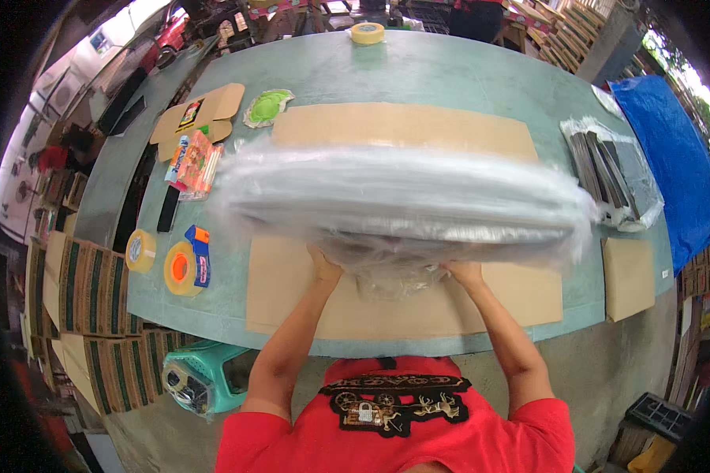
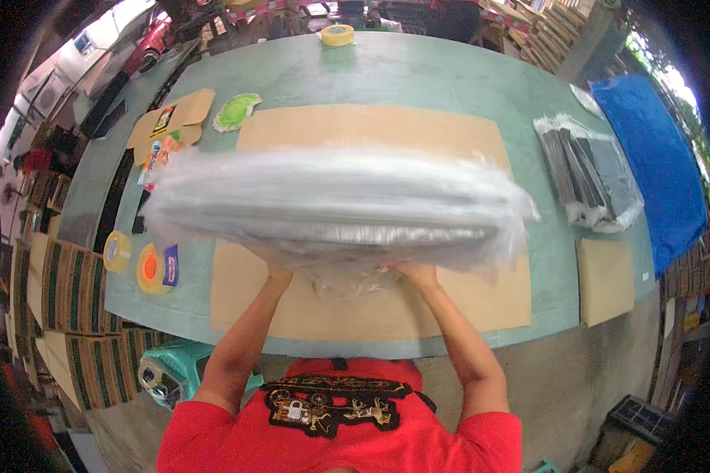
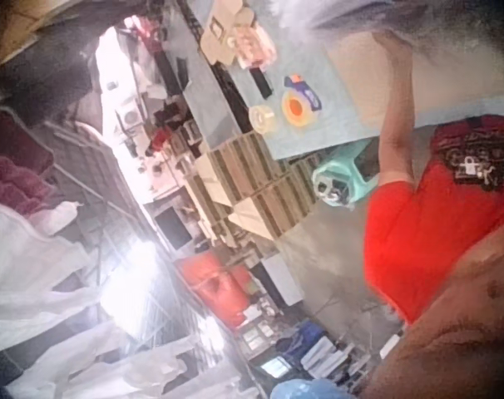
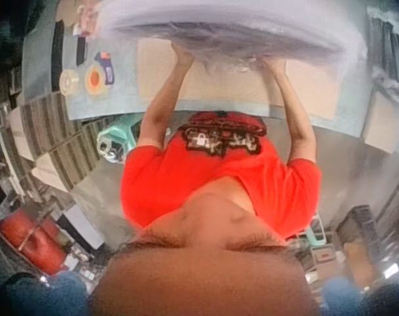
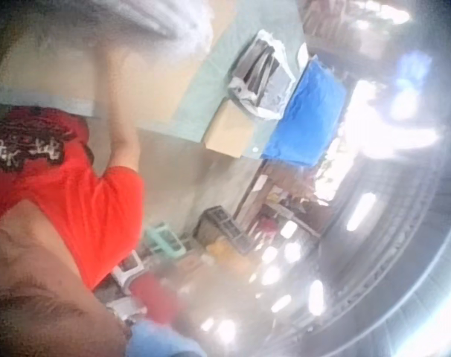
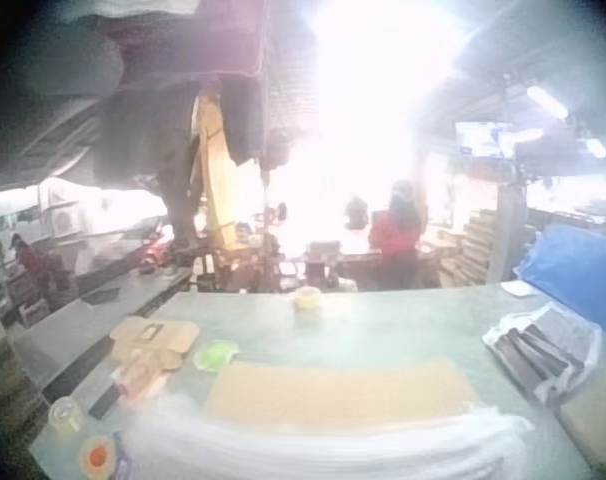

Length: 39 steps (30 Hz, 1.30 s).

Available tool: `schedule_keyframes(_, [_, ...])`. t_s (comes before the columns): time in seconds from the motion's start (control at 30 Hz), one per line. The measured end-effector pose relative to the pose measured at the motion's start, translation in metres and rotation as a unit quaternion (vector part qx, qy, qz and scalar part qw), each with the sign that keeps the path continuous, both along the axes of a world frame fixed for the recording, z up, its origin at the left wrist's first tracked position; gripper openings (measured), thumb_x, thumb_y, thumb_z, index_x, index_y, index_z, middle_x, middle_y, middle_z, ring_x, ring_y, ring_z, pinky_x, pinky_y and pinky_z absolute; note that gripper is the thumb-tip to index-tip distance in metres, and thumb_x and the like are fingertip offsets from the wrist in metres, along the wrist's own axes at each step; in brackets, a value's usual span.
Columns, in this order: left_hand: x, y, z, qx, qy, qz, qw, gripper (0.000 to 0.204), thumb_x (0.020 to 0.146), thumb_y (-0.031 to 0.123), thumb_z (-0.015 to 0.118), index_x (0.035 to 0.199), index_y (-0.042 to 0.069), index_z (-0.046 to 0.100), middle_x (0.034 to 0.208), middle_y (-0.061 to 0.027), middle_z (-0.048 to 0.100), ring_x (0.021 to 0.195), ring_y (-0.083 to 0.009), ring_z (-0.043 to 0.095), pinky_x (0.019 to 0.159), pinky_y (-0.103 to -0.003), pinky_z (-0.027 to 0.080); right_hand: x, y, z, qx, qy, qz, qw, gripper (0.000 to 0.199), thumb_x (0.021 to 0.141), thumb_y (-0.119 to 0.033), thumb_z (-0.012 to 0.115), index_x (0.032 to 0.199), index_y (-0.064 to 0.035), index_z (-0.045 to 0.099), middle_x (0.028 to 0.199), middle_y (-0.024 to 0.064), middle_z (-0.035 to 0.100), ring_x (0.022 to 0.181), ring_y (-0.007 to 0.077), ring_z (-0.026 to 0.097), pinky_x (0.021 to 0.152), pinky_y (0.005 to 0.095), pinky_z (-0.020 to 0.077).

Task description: The person wraps items in bubble wrap using large sheets of brown paper and secures the packaging with clear tape from a hand-held dispenser.

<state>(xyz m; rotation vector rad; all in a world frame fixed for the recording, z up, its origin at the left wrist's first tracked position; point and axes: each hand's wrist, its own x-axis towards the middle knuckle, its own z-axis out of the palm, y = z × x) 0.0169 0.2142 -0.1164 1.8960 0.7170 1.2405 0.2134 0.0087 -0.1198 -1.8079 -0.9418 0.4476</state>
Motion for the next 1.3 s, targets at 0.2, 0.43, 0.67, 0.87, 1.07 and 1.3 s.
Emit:
schedule_keyframes(0.2, [0.022, 0.020, 0.028, -0.087, 0.089, 0.073, 0.990, 0.055, 0.089, 0.043, 0.034, 0.079, -0.007, 0.056, 0.073, -0.0228, 0.058, 0.071, -0.0339, 0.056, 0.066, -0.039, 0.043, -0.005, 0.027, 0.029, 0.104, 0.098, -0.107, 0.984, 0.054, 0.066, -0.037, 0.073, 0.093, 0.0067, 0.057, 0.086, 0.0155, 0.062, 0.080, 0.0194, 0.058, 0.070, 0.0307, 0.0456])
schedule_keyframes(0.43, [0.033, 0.010, 0.004, -0.160, 0.353, 0.030, 0.921, 0.072, 0.088, 0.053, 0.026, 0.070, -0.010, 0.056, 0.076, -0.0322, 0.055, 0.078, -0.0465, 0.054, 0.071, -0.050, 0.040, 0.034, 0.029, 0.025, -0.291, 0.062, -0.092, 0.950, 0.070, 0.070, -0.063, 0.053, 0.079, 0.0061, 0.061, 0.070, 0.0205, 0.061, 0.071, 0.0301, 0.061, 0.065, 0.0381, 0.0460])
schedule_keyframes(0.67, [0.025, 0.026, -0.017, -0.171, 0.397, 0.045, 0.900, 0.072, 0.087, 0.055, 0.027, 0.073, -0.009, 0.058, 0.074, -0.0317, 0.055, 0.077, -0.0435, 0.056, 0.067, -0.049, 0.040, 0.134, -0.146, 0.017, -0.276, -0.228, -0.316, 0.879, 0.040, 0.081, -0.034, 0.051, 0.074, 0.0043, 0.060, 0.061, 0.0191, 0.058, 0.064, 0.0328, 0.059, 0.062, 0.0396, 0.0459])
schedule_keyframes(0.87, [0.033, 0.023, -0.018, -0.113, 0.397, 0.067, 0.909, 0.073, 0.085, 0.055, 0.030, 0.073, -0.011, 0.057, 0.074, -0.0329, 0.055, 0.078, -0.0457, 0.055, 0.069, -0.049, 0.040, 0.107, -0.266, -0.016, -0.314, -0.184, -0.335, 0.869, 0.029, 0.077, -0.019, 0.054, 0.095, 0.0030, 0.060, 0.084, 0.0216, 0.058, 0.079, 0.0355, 0.056, 0.071, 0.0390, 0.0445])
schedule_keyframes(1.07, [0.031, 0.033, -0.030, -0.081, 0.395, 0.093, 0.910, 0.073, 0.086, 0.055, 0.029, 0.075, -0.011, 0.057, 0.076, -0.0336, 0.054, 0.079, -0.0459, 0.054, 0.070, -0.048, 0.039, 0.084, -0.262, 0.001, -0.275, -0.212, -0.351, 0.870, 0.025, 0.073, -0.011, 0.058, 0.093, 0.0047, 0.059, 0.084, 0.0195, 0.058, 0.075, 0.0313, 0.057, 0.069, 0.0366, 0.0450])
schedule_keyframes(1.3, [0.022, 0.026, -0.025, -0.122, 0.413, 0.043, 0.901, 0.074, 0.086, 0.056, 0.027, 0.069, -0.010, 0.057, 0.069, -0.0313, 0.055, 0.076, -0.0447, 0.056, 0.068, -0.049, 0.040, 0.092, -0.272, 0.064, -0.173, 0.030, -0.382, 0.907, 0.014, 0.069, -0.012, 0.063, 0.076, -0.0004, 0.062, 0.061, 0.0035, 0.056, 0.054, 0.0116, 0.050, 0.051, 0.0267, 0.0422])
